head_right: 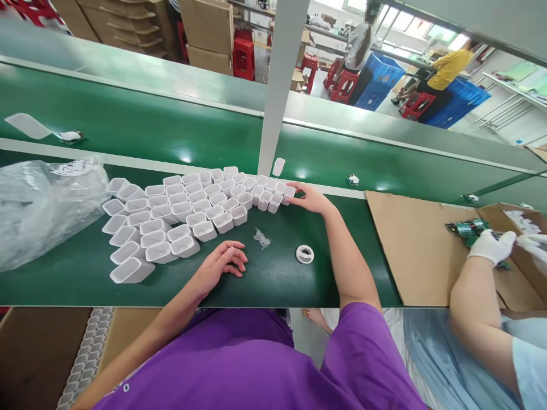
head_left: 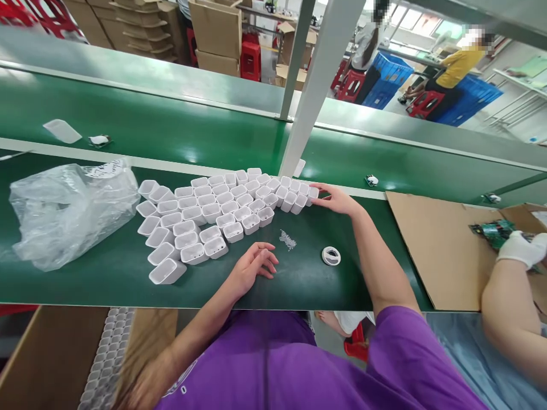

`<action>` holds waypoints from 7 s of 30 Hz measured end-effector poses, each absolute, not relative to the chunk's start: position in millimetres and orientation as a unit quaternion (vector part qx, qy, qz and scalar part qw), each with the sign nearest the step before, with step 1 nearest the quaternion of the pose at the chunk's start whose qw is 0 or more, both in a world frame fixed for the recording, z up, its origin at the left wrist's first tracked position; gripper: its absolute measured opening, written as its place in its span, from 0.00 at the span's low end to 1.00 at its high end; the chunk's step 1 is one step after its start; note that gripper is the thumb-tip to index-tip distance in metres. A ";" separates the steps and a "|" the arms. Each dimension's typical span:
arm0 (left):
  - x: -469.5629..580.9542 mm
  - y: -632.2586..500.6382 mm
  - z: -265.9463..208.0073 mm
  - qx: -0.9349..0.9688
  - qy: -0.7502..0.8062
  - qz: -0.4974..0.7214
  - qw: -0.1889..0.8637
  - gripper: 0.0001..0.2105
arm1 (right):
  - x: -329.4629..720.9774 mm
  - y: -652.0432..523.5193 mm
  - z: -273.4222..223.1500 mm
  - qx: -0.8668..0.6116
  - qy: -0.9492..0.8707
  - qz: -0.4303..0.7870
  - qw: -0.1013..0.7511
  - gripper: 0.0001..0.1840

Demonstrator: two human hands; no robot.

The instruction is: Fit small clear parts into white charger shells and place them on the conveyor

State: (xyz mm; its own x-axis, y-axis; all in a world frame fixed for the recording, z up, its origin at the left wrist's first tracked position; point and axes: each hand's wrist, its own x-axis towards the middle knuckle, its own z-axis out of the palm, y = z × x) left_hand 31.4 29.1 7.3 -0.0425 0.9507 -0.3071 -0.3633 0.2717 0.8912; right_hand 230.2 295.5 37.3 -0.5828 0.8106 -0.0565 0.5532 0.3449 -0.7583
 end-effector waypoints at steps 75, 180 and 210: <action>31.4 15.9 -8.0 0.539 0.676 0.466 0.186 0.31 | 172.1 69.9 12.6 -0.301 -0.817 0.146 0.469 0.07; 28.9 13.3 -6.3 0.469 0.571 0.545 0.397 0.22 | 292.8 106.5 -15.4 -0.620 -0.748 0.070 0.227 0.21; 30.3 19.0 0.6 0.526 0.624 0.456 0.354 0.14 | 173.4 63.5 8.7 -0.337 -0.815 0.218 0.417 0.06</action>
State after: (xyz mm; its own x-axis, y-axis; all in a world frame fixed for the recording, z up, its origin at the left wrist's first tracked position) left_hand 30.3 19.0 0.6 -0.1950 0.9801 0.0378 0.3340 0.0301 0.9421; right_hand 173.4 63.5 8.7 -0.4240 0.7319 0.5334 0.3676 0.6774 -0.6371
